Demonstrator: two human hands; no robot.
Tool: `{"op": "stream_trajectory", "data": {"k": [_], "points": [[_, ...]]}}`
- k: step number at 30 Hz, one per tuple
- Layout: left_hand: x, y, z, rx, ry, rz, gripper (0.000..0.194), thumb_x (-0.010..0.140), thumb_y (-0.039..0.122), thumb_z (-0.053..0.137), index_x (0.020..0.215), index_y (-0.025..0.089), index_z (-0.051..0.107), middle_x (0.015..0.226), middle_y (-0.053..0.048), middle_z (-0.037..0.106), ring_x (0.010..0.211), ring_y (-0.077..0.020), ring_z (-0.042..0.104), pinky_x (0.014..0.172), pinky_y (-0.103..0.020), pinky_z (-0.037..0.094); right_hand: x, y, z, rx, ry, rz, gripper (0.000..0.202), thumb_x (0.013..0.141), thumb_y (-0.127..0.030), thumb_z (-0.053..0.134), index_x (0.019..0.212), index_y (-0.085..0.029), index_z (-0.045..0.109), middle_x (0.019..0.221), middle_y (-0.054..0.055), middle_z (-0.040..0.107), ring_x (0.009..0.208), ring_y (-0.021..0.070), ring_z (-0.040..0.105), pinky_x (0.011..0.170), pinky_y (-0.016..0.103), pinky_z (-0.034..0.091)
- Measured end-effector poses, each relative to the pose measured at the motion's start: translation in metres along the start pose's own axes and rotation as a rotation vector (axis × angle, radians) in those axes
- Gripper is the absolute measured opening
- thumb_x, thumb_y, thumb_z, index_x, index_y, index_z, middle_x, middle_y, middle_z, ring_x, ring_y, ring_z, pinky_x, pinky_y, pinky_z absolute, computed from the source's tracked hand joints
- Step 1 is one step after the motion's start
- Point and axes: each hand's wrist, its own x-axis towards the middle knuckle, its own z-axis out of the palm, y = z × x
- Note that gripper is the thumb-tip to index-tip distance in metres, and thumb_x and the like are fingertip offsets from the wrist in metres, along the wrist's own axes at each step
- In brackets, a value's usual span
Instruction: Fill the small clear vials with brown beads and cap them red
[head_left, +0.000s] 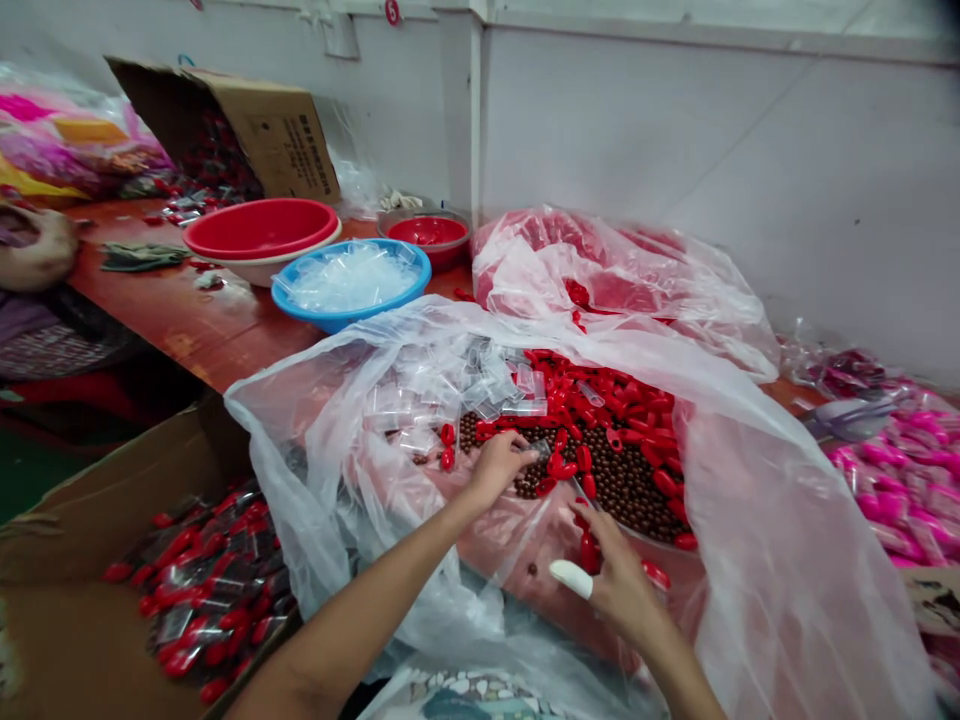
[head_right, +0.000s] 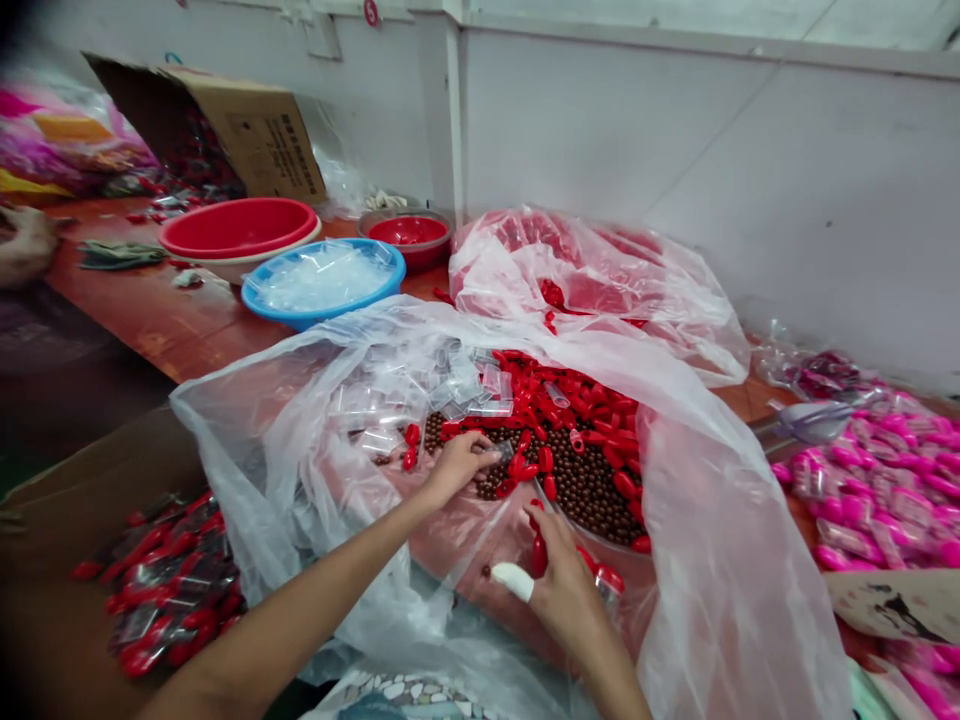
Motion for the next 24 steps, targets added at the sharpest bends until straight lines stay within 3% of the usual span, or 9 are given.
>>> {"op": "stream_trajectory", "data": {"k": [7, 10, 16, 20, 24], "points": [[0.0, -0.003, -0.003, -0.179, -0.08, -0.062, 0.017, 0.071, 0.016, 0.066, 0.087, 0.012, 0.062, 0.067, 0.001, 0.061, 0.047, -0.008, 0.057, 0.052, -0.02, 0.048, 0.004, 0.006, 0.004, 0.18, 0.094, 0.086, 0.024, 0.08, -0.034, 0.053, 0.099, -0.021, 0.06, 0.1, 0.007, 0.066, 0.093, 0.0229, 0.061, 0.083, 0.034, 0.048], [-0.006, -0.001, -0.007, -0.248, -0.105, -0.127, 0.018, 0.072, 0.015, 0.066, 0.089, 0.011, 0.062, 0.064, 0.001, 0.061, 0.048, -0.0085, 0.058, 0.055, -0.022, 0.051, 0.006, 0.009, 0.004, 0.22, 0.141, 0.121, 0.029, 0.079, -0.036, 0.055, 0.103, -0.021, 0.057, 0.102, 0.007, 0.065, 0.092, 0.0229, 0.061, 0.082, 0.034, 0.048], [-0.034, 0.003, -0.022, -0.347, -0.157, -0.221, 0.031, 0.068, 0.018, 0.072, 0.097, 0.011, 0.063, 0.069, -0.004, 0.066, 0.059, -0.0125, 0.064, 0.063, -0.026, 0.055, 0.008, -0.003, 0.002, 0.297, 0.133, 0.151, 0.056, 0.083, -0.035, 0.049, 0.136, -0.026, 0.034, 0.134, 0.007, 0.048, 0.119, 0.0222, 0.049, 0.101, 0.041, 0.036], [-0.06, 0.003, -0.03, -0.454, -0.23, -0.207, 0.039, 0.06, 0.024, 0.079, 0.095, 0.012, 0.066, 0.081, -0.006, 0.068, 0.066, -0.014, 0.065, 0.066, -0.026, 0.055, 0.015, -0.014, 0.0, 0.291, 0.118, 0.09, 0.044, 0.083, -0.03, 0.048, 0.126, -0.025, 0.05, 0.129, 0.006, 0.053, 0.12, 0.0221, 0.047, 0.103, 0.04, 0.034], [-0.085, 0.004, -0.029, -0.46, -0.274, -0.14, 0.042, 0.057, 0.028, 0.081, 0.094, 0.012, 0.067, 0.087, -0.006, 0.068, 0.072, -0.0142, 0.064, 0.068, -0.026, 0.053, 0.022, -0.029, -0.001, 0.247, 0.108, -0.038, 0.043, 0.082, -0.025, 0.047, 0.124, -0.025, 0.055, 0.113, 0.006, 0.059, 0.107, 0.0199, 0.054, 0.096, 0.036, 0.039]]}}
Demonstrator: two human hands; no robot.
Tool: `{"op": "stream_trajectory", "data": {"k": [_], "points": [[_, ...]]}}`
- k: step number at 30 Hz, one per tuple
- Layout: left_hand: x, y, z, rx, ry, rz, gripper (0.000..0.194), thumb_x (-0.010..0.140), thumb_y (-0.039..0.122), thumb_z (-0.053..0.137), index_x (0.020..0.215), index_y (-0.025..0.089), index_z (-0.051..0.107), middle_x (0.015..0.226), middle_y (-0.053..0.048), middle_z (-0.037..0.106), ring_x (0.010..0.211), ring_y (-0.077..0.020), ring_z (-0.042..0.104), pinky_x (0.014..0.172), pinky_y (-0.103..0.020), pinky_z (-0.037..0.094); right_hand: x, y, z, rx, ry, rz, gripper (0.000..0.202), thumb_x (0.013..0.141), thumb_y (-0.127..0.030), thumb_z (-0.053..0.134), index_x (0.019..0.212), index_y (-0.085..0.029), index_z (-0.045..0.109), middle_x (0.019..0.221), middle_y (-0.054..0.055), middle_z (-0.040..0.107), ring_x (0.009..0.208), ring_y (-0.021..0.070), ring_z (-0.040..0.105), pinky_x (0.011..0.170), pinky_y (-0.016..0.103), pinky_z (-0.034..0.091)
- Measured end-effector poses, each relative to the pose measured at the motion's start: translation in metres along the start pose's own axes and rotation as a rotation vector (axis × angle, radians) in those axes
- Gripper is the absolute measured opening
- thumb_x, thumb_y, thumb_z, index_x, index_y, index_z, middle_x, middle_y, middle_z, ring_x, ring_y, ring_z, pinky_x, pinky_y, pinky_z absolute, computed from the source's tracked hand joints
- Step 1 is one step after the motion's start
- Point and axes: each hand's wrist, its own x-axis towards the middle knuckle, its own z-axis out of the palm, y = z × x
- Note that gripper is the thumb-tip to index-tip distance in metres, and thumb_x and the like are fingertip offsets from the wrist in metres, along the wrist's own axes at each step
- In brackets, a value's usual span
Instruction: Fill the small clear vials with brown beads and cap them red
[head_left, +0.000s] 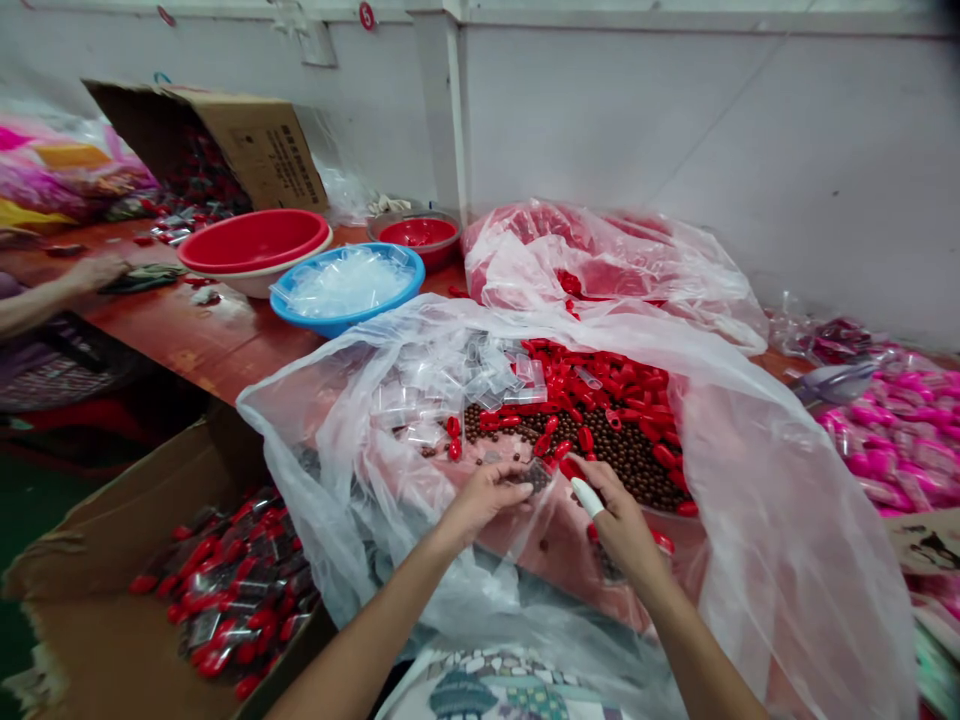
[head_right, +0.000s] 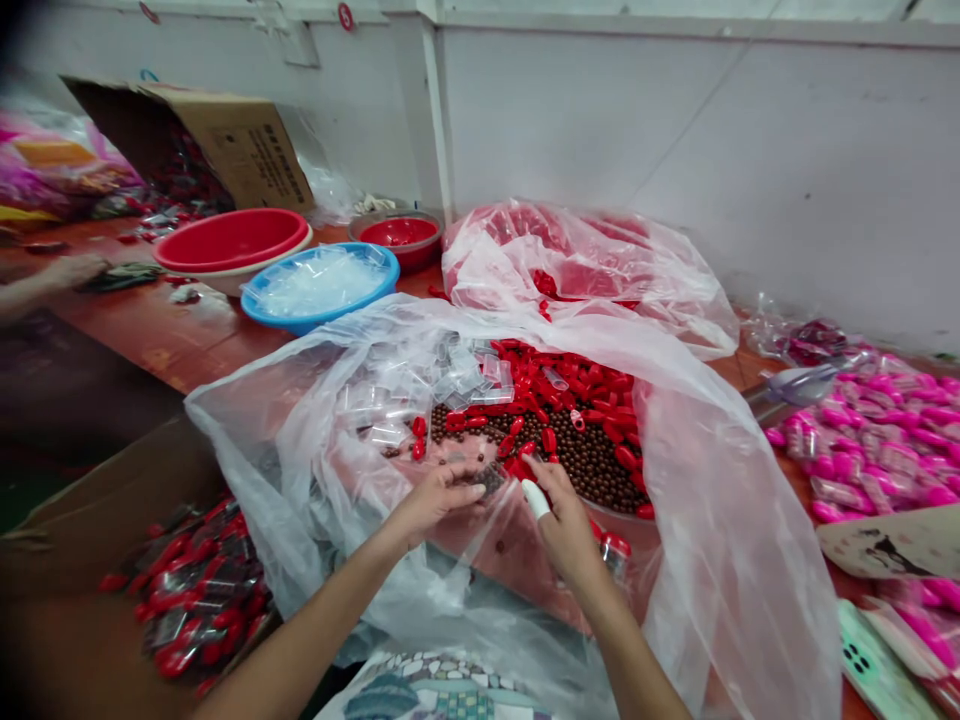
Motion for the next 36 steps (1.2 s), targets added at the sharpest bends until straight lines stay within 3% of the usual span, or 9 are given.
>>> {"op": "stream_trajectory", "data": {"k": [5, 11, 16, 20, 25, 29, 33, 36], "points": [[-0.016, -0.006, 0.01, 0.065, -0.02, 0.04, 0.043, 0.059, 0.031, 0.079, 0.097, 0.013, 0.067, 0.089, -0.006, 0.069, 0.076, -0.0159, 0.063, 0.072, -0.028, 0.051, -0.004, -0.012, 0.007, 0.02, -0.046, -0.043, 0.038, 0.083, -0.024, 0.048, 0.118, -0.025, 0.059, 0.115, 0.006, 0.059, 0.11, 0.0205, 0.053, 0.097, 0.036, 0.039], [-0.023, -0.008, 0.016, 0.089, -0.042, 0.079, 0.044, 0.063, 0.033, 0.076, 0.102, 0.014, 0.067, 0.09, -0.006, 0.069, 0.075, -0.0155, 0.063, 0.07, -0.026, 0.05, -0.013, -0.006, 0.006, 0.082, -0.01, 0.043, 0.04, 0.08, -0.023, 0.05, 0.12, -0.025, 0.057, 0.121, 0.005, 0.059, 0.113, 0.0223, 0.053, 0.098, 0.04, 0.039], [-0.026, -0.008, 0.018, 0.082, -0.072, 0.072, 0.041, 0.065, 0.032, 0.075, 0.101, 0.015, 0.068, 0.089, -0.005, 0.069, 0.073, -0.014, 0.062, 0.069, -0.025, 0.05, -0.019, -0.008, -0.001, -0.076, -0.035, -0.109, 0.046, 0.084, -0.021, 0.045, 0.13, -0.028, 0.048, 0.125, 0.006, 0.053, 0.116, 0.02, 0.049, 0.099, 0.038, 0.037], [-0.026, -0.01, 0.019, 0.049, -0.089, 0.087, 0.041, 0.064, 0.033, 0.075, 0.099, 0.013, 0.067, 0.083, -0.005, 0.068, 0.07, -0.0133, 0.061, 0.069, -0.026, 0.05, -0.025, -0.006, 0.002, -0.245, -0.048, -0.261, 0.045, 0.088, -0.022, 0.043, 0.133, -0.03, 0.044, 0.134, 0.005, 0.048, 0.123, 0.0221, 0.042, 0.103, 0.043, 0.033], [-0.027, -0.01, 0.021, 0.025, -0.075, 0.078, 0.045, 0.061, 0.034, 0.077, 0.098, 0.011, 0.067, 0.087, -0.007, 0.068, 0.072, -0.0152, 0.062, 0.071, -0.028, 0.05, -0.028, 0.002, 0.006, -0.406, -0.015, -0.386, 0.047, 0.088, -0.026, 0.05, 0.134, -0.033, 0.041, 0.132, 0.006, 0.051, 0.115, 0.0245, 0.049, 0.094, 0.046, 0.041], [-0.027, -0.011, 0.024, 0.035, -0.071, 0.126, 0.037, 0.064, 0.032, 0.075, 0.094, 0.012, 0.068, 0.09, -0.007, 0.068, 0.077, -0.0157, 0.062, 0.073, -0.026, 0.048, -0.028, 0.006, 0.009, -0.477, -0.004, -0.452, 0.053, 0.086, -0.032, 0.056, 0.136, -0.033, 0.038, 0.134, 0.008, 0.048, 0.116, 0.0257, 0.049, 0.094, 0.047, 0.041], [-0.027, -0.014, 0.026, 0.014, -0.086, 0.155, 0.034, 0.064, 0.031, 0.075, 0.092, 0.013, 0.068, 0.088, -0.006, 0.068, 0.077, -0.0153, 0.06, 0.072, -0.024, 0.046, -0.03, 0.011, 0.011, -0.49, 0.007, -0.454, 0.072, 0.08, -0.038, 0.062, 0.141, -0.027, 0.026, 0.134, 0.011, 0.046, 0.122, 0.028, 0.044, 0.097, 0.048, 0.04], [-0.028, -0.015, 0.029, -0.011, -0.105, 0.173, 0.036, 0.061, 0.032, 0.078, 0.088, 0.011, 0.067, 0.086, -0.006, 0.067, 0.076, -0.0151, 0.06, 0.072, -0.024, 0.045, -0.032, 0.014, 0.013, -0.487, 0.037, -0.446, 0.073, 0.081, -0.034, 0.061, 0.142, -0.024, 0.021, 0.136, 0.013, 0.043, 0.124, 0.0287, 0.042, 0.098, 0.049, 0.04]]}}
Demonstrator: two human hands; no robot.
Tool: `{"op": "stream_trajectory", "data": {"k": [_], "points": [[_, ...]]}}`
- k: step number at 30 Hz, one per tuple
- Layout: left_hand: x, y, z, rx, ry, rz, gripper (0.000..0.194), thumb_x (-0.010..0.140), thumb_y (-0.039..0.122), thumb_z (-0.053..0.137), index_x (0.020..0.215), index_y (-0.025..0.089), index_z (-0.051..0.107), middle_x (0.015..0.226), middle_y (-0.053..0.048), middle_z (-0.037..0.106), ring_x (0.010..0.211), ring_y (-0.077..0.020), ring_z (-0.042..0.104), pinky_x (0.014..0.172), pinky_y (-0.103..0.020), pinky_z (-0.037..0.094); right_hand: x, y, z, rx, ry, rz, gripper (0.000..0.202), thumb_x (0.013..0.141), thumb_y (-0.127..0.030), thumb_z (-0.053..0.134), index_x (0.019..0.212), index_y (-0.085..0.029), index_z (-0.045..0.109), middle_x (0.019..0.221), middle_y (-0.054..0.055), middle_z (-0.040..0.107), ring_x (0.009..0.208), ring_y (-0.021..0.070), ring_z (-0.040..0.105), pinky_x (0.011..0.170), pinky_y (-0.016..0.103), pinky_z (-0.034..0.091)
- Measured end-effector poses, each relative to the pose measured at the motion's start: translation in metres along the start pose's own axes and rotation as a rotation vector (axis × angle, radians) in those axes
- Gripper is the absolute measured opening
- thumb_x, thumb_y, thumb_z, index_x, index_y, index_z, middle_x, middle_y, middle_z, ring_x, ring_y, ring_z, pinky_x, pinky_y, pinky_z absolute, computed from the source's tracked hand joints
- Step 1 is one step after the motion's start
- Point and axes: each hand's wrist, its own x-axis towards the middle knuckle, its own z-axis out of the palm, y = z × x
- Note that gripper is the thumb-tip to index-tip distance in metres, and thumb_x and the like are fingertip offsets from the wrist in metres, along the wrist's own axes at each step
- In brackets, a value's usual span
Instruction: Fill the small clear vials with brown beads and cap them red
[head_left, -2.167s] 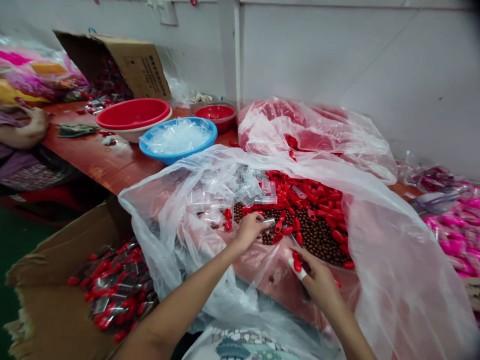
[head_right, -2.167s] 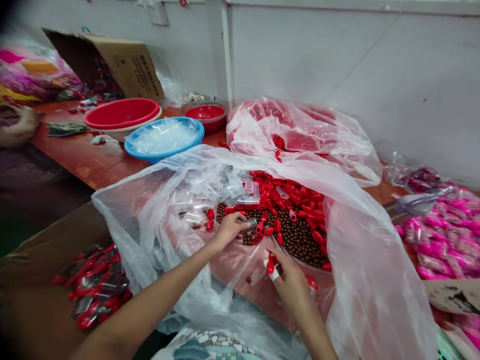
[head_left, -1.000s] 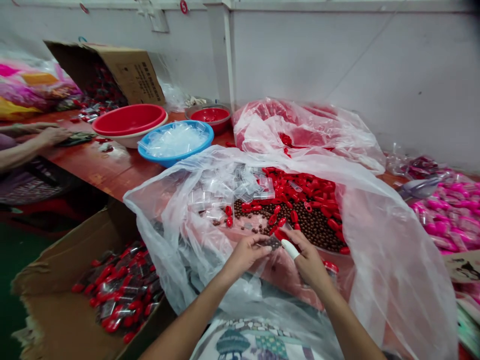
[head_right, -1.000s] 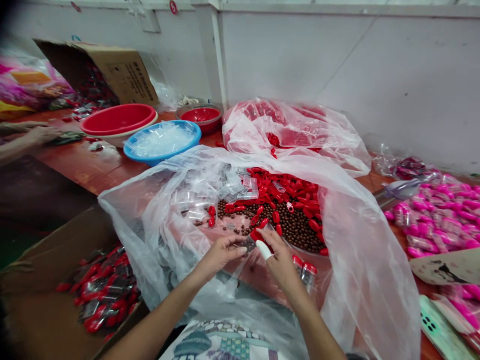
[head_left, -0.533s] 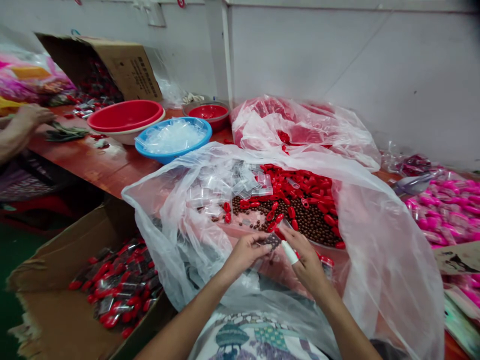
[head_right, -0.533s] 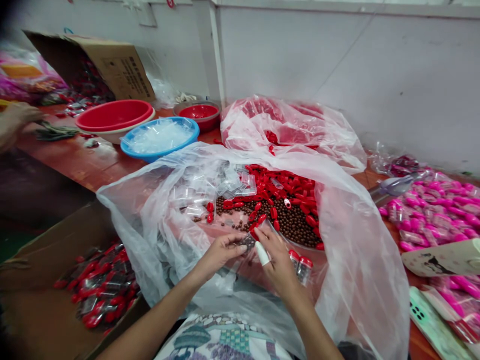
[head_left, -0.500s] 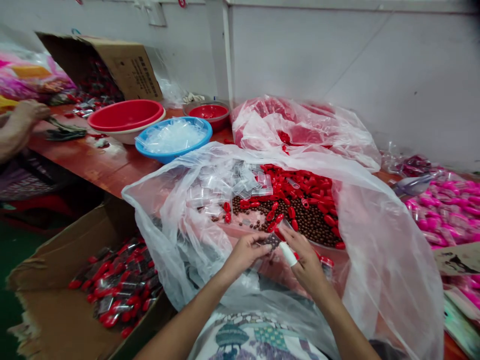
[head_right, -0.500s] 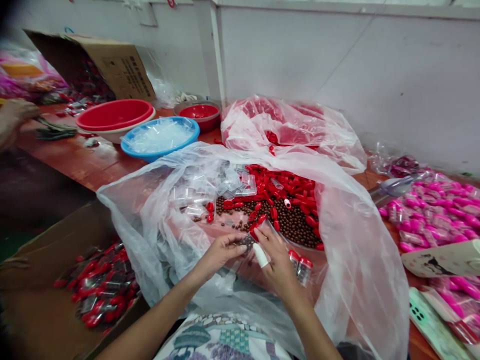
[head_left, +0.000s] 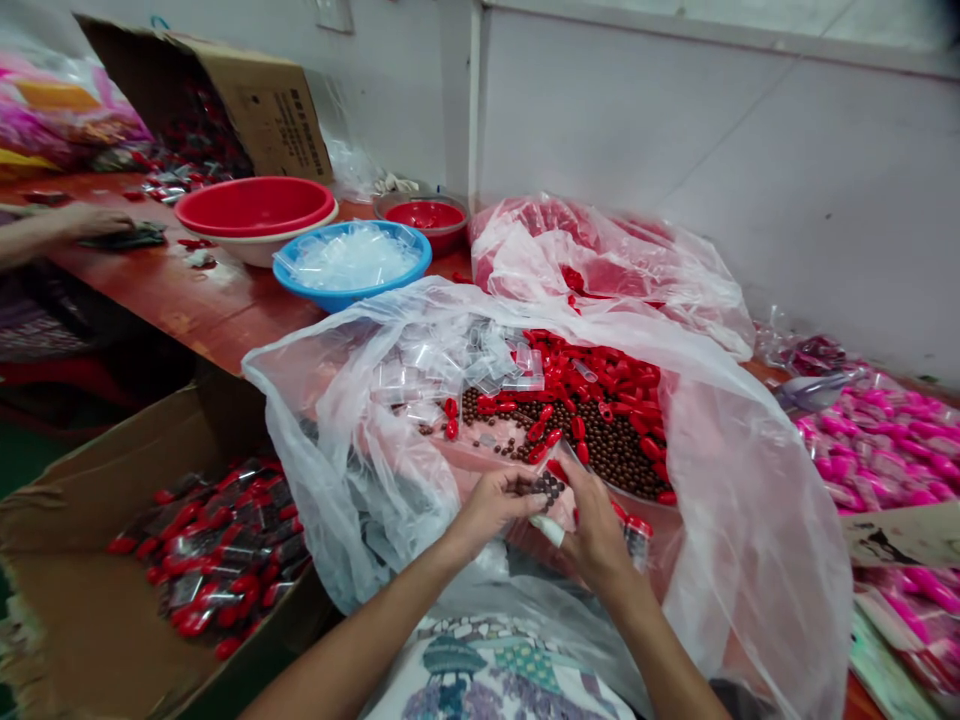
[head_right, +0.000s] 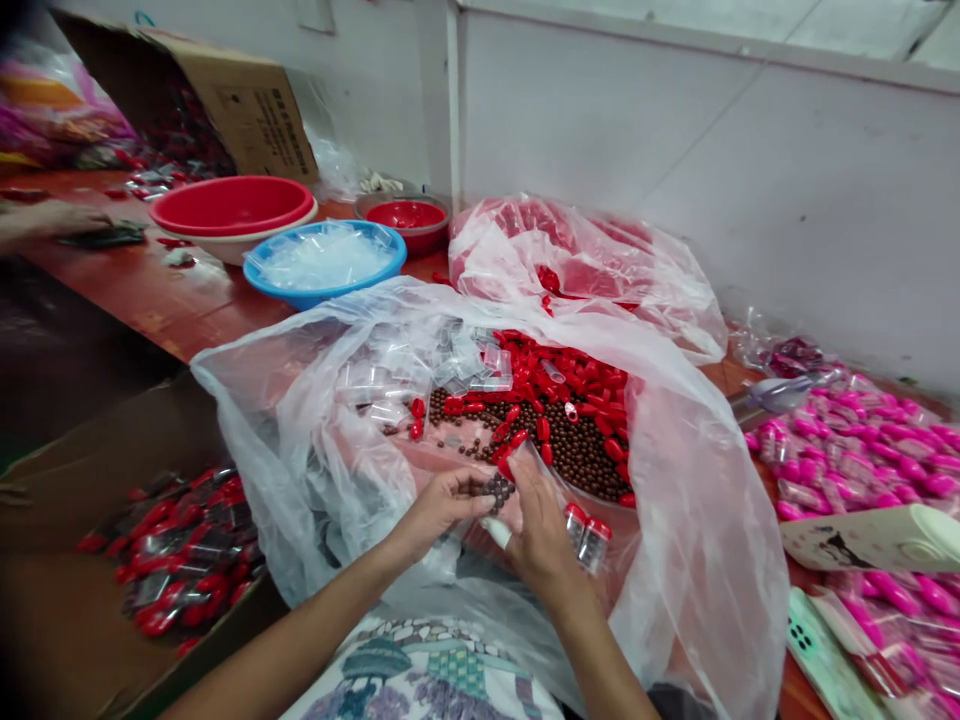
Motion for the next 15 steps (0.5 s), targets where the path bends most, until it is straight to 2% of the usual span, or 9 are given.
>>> {"op": "stream_trajectory", "data": {"k": [2, 6, 9, 12, 13, 15], "points": [[0.0, 0.0, 0.002, -0.067, 0.001, -0.013, 0.038, 0.063, 0.037, 0.076, 0.088, 0.011, 0.065, 0.083, -0.006, 0.067, 0.073, -0.0142, 0.061, 0.071, -0.023, 0.046, -0.002, -0.002, 0.002, 0.015, 0.028, 0.017, 0.073, 0.08, -0.032, 0.061, 0.141, -0.023, 0.021, 0.134, 0.014, 0.044, 0.123, 0.0284, 0.043, 0.096, 0.048, 0.041], [0.002, -0.005, 0.01, -0.251, -0.04, -0.211, 0.055, 0.076, 0.063, 0.05, 0.099, 0.014, 0.058, 0.071, -0.005, 0.064, 0.058, -0.0161, 0.061, 0.055, -0.027, 0.048, -0.002, -0.014, 0.005, 0.079, -0.023, 0.051, 0.07, 0.076, -0.033, 0.063, 0.137, -0.024, 0.029, 0.126, 0.013, 0.051, 0.116, 0.0282, 0.05, 0.094, 0.046, 0.044], [0.003, -0.009, 0.015, -0.242, 0.004, -0.181, 0.049, 0.076, 0.058, 0.054, 0.103, 0.017, 0.052, 0.062, 0.0, 0.06, 0.046, -0.0123, 0.056, 0.046, -0.022, 0.043, -0.001, -0.021, 0.004, 0.174, -0.109, 0.085, 0.072, 0.075, -0.033, 0.065, 0.137, -0.022, 0.031, 0.127, 0.013, 0.051, 0.115, 0.0285, 0.05, 0.093, 0.045, 0.045], [0.002, -0.008, 0.015, -0.26, 0.089, -0.142, 0.046, 0.077, 0.05, 0.055, 0.111, 0.019, 0.049, 0.061, 0.002, 0.059, 0.043, -0.0092, 0.052, 0.043, -0.018, 0.039, -0.001, -0.019, -0.003, 0.293, -0.088, 0.272, 0.08, 0.068, -0.037, 0.072, 0.136, -0.018, 0.033, 0.126, 0.015, 0.052, 0.108, 0.0287, 0.055, 0.086, 0.043, 0.049], [0.002, -0.006, 0.014, -0.274, 0.105, -0.151, 0.047, 0.078, 0.049, 0.053, 0.114, 0.019, 0.047, 0.061, 0.002, 0.059, 0.044, -0.0094, 0.053, 0.044, -0.018, 0.04, -0.001, -0.017, -0.005, 0.345, -0.086, 0.366, 0.074, 0.067, -0.039, 0.072, 0.13, -0.017, 0.04, 0.117, 0.014, 0.058, 0.099, 0.0272, 0.059, 0.08, 0.04, 0.051], [0.0, -0.003, 0.012, -0.293, 0.101, -0.156, 0.049, 0.079, 0.048, 0.049, 0.119, 0.02, 0.045, 0.062, 0.002, 0.059, 0.045, -0.0107, 0.054, 0.047, -0.021, 0.043, -0.001, -0.012, -0.011, 0.432, -0.12, 0.521, 0.046, 0.072, -0.042, 0.067, 0.109, -0.017, 0.057, 0.091, 0.008, 0.067, 0.078, 0.0224, 0.064, 0.067, 0.033, 0.053]]}}
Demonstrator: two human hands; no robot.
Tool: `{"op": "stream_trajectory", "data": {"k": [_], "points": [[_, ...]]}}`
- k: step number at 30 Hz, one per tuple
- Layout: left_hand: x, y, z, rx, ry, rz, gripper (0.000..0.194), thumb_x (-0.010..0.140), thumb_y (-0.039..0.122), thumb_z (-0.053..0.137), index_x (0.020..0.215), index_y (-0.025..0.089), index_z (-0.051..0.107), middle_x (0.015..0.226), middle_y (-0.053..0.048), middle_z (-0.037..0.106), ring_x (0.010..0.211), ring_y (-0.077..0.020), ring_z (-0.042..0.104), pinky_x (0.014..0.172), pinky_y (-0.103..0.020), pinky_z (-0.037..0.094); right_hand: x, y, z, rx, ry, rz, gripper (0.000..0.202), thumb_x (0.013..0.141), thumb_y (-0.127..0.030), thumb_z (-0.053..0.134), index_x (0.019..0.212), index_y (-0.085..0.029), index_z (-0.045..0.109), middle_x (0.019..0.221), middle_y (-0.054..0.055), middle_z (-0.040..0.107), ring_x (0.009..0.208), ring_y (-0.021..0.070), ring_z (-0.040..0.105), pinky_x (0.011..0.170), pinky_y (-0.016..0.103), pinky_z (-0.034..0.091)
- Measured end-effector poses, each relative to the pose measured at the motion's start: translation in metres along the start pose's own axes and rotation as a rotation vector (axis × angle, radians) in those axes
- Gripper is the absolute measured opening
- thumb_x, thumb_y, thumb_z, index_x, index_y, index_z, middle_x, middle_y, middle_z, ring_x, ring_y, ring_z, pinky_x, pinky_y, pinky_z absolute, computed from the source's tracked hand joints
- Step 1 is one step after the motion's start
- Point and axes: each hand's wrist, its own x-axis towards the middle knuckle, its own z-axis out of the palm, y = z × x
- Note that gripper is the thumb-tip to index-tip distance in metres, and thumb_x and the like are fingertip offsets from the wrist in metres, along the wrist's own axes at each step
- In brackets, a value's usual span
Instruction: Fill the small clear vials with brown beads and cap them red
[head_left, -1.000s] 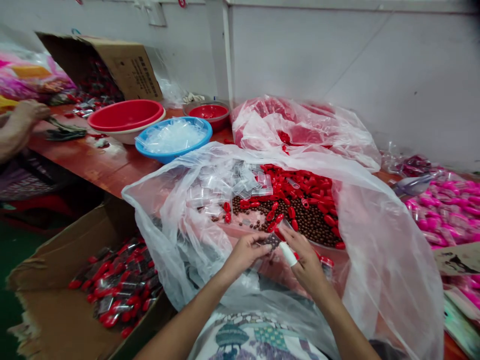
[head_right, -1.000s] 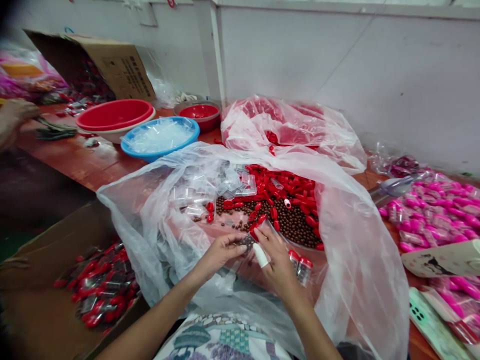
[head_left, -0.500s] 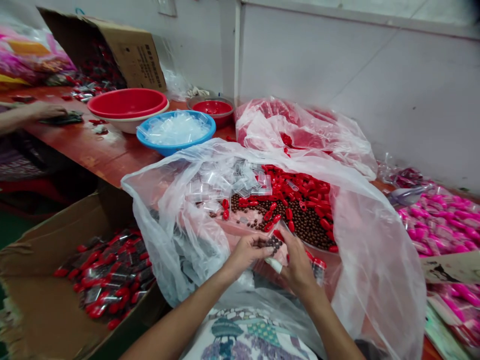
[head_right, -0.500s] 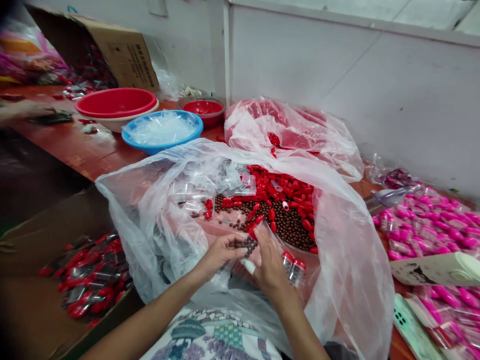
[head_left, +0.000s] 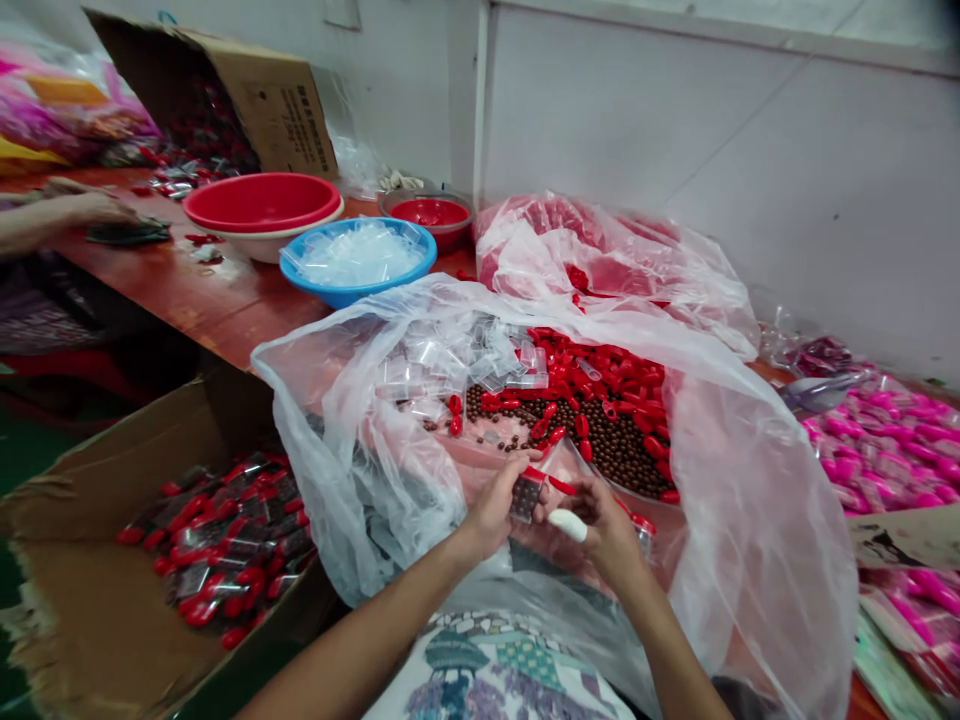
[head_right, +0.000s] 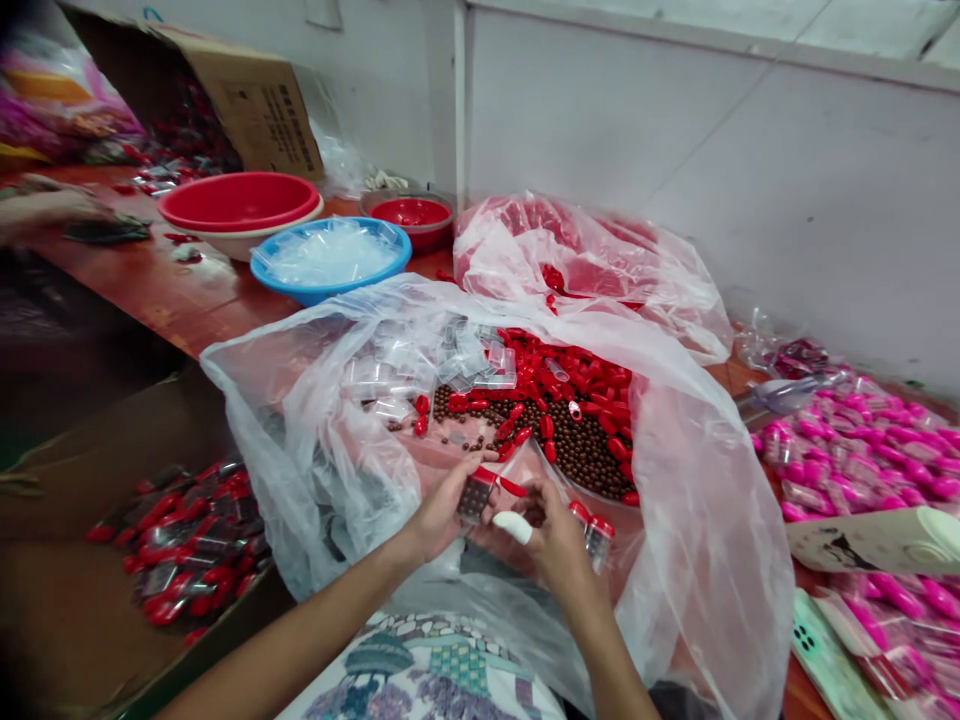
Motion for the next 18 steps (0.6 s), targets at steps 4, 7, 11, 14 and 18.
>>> {"op": "stream_trajectory", "data": {"k": [4, 7, 11, 14, 18], "points": [[-0.001, -0.002, -0.001, 0.041, -0.048, -0.038, 0.051, 0.08, 0.046, 0.046, 0.124, 0.022, 0.042, 0.064, 0.002, 0.059, 0.046, -0.0123, 0.054, 0.048, -0.025, 0.047, 0.002, 0.0, -0.008, 0.006, -0.018, 0.029, 0.028, 0.086, -0.038, 0.046, 0.091, -0.019, 0.066, 0.08, 0.005, 0.069, 0.073, 0.0211, 0.064, 0.067, 0.032, 0.052], [0.0, -0.009, 0.001, 0.079, -0.011, -0.032, 0.053, 0.081, 0.053, 0.044, 0.125, 0.022, 0.044, 0.067, 0.001, 0.061, 0.048, -0.0114, 0.055, 0.047, -0.022, 0.044, 0.002, -0.004, -0.005, -0.141, 0.011, -0.162, 0.037, 0.085, -0.037, 0.049, 0.117, -0.02, 0.057, 0.113, 0.01, 0.063, 0.101, 0.0258, 0.06, 0.085, 0.039, 0.048], [0.002, -0.013, 0.006, 0.08, -0.009, -0.031, 0.075, 0.079, 0.072, 0.029, 0.13, 0.018, 0.041, 0.062, 0.0, 0.059, 0.046, -0.0118, 0.055, 0.046, -0.021, 0.041, -0.001, -0.01, 0.003, -0.385, -0.041, -0.366, 0.073, 0.071, -0.041, 0.067, 0.133, -0.016, 0.039, 0.125, 0.016, 0.054, 0.11, 0.0319, 0.053, 0.09, 0.045, 0.045], [0.004, -0.012, 0.008, 0.101, -0.008, -0.063, 0.081, 0.077, 0.075, 0.025, 0.132, 0.018, 0.037, 0.059, 0.0, 0.058, 0.044, -0.0125, 0.054, 0.045, -0.022, 0.041, 0.0, -0.011, 0.008, -0.476, 0.0, -0.458, 0.073, 0.069, -0.039, 0.069, 0.131, -0.015, 0.038, 0.119, 0.018, 0.055, 0.108, 0.0337, 0.053, 0.089, 0.048, 0.044], [0.004, -0.011, 0.011, 0.169, 0.003, -0.04, 0.071, 0.081, 0.068, 0.032, 0.13, 0.017, 0.041, 0.057, 0.001, 0.056, 0.045, -0.0129, 0.054, 0.046, -0.022, 0.041, 0.003, -0.01, 0.009, -0.527, 0.029, -0.525, 0.059, 0.075, -0.033, 0.063, 0.126, -0.014, 0.041, 0.117, 0.018, 0.055, 0.107, 0.0329, 0.053, 0.089, 0.047, 0.044]]}}
